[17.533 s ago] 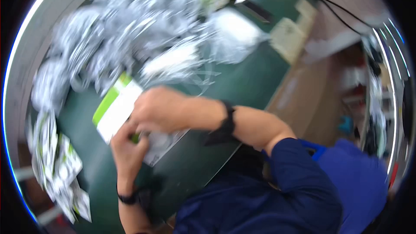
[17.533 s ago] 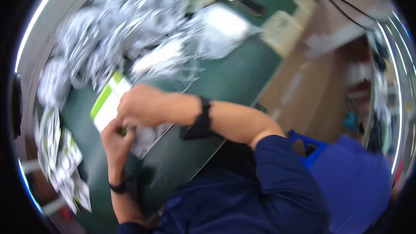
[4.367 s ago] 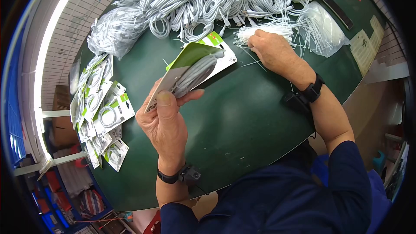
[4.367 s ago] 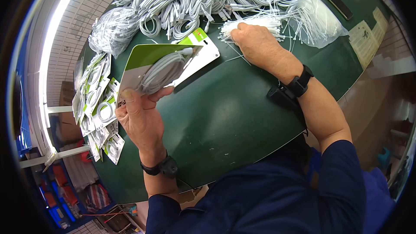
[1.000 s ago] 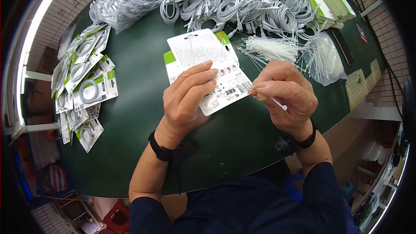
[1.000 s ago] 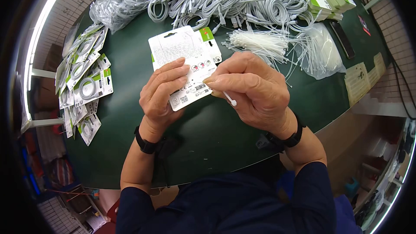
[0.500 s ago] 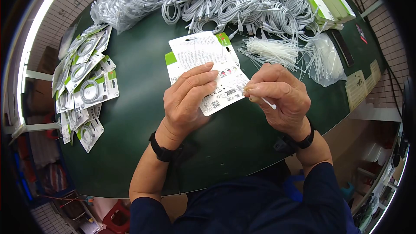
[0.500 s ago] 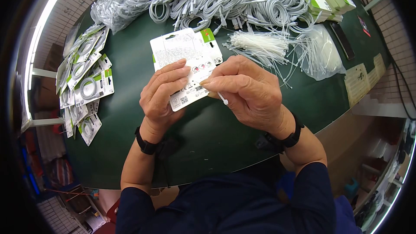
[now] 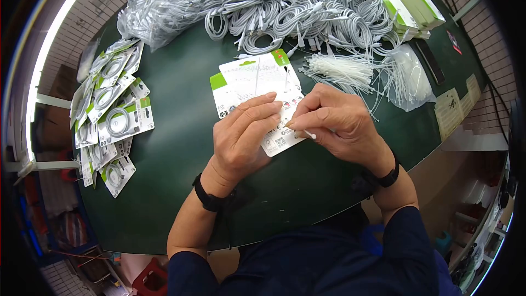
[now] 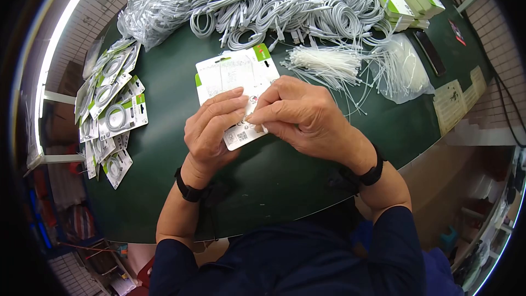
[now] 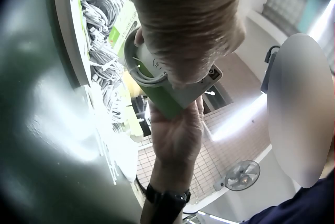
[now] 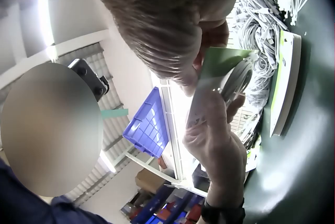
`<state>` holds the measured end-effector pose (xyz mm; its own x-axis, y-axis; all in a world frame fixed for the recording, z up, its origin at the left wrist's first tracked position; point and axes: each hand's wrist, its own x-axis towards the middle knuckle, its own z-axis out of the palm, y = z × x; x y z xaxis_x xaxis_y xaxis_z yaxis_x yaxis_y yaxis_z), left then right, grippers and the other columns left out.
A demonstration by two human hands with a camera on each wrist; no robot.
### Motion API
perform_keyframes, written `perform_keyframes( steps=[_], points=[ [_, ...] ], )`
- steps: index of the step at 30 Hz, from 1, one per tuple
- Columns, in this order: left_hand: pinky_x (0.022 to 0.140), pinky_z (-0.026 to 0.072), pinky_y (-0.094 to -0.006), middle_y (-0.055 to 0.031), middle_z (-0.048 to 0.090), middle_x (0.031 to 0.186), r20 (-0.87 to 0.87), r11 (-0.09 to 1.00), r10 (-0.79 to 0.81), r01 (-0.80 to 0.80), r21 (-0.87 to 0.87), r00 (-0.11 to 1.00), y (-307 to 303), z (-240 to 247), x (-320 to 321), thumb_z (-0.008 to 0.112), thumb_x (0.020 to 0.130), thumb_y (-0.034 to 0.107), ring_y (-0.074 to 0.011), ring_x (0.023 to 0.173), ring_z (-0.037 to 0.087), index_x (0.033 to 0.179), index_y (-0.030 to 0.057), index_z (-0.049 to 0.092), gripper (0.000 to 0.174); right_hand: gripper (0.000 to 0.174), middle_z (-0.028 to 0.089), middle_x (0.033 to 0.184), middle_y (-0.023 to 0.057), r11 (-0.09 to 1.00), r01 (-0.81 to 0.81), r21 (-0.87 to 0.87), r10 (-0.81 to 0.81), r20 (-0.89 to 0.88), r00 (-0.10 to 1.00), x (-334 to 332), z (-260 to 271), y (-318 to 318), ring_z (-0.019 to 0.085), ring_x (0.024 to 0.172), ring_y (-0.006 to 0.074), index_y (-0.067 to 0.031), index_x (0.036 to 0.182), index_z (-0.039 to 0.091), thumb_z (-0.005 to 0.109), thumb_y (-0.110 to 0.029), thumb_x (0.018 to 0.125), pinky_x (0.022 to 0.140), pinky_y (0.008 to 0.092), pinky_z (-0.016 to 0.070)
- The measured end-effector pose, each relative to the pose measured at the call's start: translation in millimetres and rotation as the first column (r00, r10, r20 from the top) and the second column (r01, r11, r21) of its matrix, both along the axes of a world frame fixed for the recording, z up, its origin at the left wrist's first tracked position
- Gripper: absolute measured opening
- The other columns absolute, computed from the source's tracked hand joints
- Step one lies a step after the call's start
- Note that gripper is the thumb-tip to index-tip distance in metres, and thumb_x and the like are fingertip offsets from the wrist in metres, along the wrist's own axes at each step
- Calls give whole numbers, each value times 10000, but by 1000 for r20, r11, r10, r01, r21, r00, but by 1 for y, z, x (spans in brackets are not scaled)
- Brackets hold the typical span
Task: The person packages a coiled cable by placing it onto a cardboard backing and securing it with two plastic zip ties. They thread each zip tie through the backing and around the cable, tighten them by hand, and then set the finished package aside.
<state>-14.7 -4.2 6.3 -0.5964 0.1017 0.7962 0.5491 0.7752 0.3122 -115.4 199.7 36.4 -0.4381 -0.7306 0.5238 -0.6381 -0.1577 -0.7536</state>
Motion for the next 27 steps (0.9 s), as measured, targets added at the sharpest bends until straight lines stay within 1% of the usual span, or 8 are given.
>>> perform_keyframes(
  steps=[5,6,9,14,17,22,25,27],
  points=[
    [752,569,-334,-58,783,1000,-33,980,75,-80,-181,997,14,25,15,797,732,91,-233,925,763,949,52,732,230,191,736,947,72,986,-147,76,130,194,972,-13,15,14,704,843,197,-57,1016,808,816,26,844,757,301,547],
    [748,554,-341,-56,793,1017,4,971,84,-81,-223,996,16,31,21,888,730,153,-238,899,745,1013,92,765,314,143,744,947,72,982,-174,74,155,207,966,-15,20,16,703,842,169,-42,1012,804,802,8,878,764,287,538],
    [715,475,-303,-30,780,987,-47,974,66,-75,-215,997,31,42,23,754,741,118,-188,903,742,960,80,742,223,119,742,895,70,953,-303,22,265,428,864,-19,25,21,690,819,166,-56,961,816,831,-21,848,725,288,524],
    [739,595,-365,-103,750,893,126,976,-146,122,177,981,47,41,21,783,852,5,-286,818,758,997,16,712,162,59,746,903,90,936,-342,-81,326,566,757,-22,20,21,670,804,149,20,936,782,751,-6,893,732,276,526],
    [719,591,-355,-140,741,893,345,930,-138,2,367,929,50,45,29,738,935,10,-302,794,747,1044,-1,700,116,119,733,924,73,959,-282,-34,227,686,691,-25,20,24,660,837,118,33,962,771,700,-62,968,723,262,518],
    [813,568,-287,-95,757,1054,387,594,-302,-146,791,871,37,24,19,552,1107,116,-96,926,678,1218,-49,628,213,205,753,995,46,959,209,-190,-75,542,837,-20,5,17,648,847,71,13,1173,735,731,-99,1002,707,216,517],
    [912,565,-288,-122,726,1198,307,377,-424,-142,915,852,28,17,11,505,1131,138,-141,1043,691,1324,-62,599,293,219,734,1017,57,950,149,-275,-131,81,988,-25,1,13,648,819,112,-21,1128,749,801,-29,915,686,241,515],
    [924,583,-308,-140,718,1229,302,345,-430,-154,926,851,21,9,6,482,1135,136,-164,1053,706,1346,-56,582,302,374,688,995,37,970,143,-199,-188,-232,954,-20,3,7,627,812,200,-90,1084,761,845,43,745,677,308,520]
  ],
)
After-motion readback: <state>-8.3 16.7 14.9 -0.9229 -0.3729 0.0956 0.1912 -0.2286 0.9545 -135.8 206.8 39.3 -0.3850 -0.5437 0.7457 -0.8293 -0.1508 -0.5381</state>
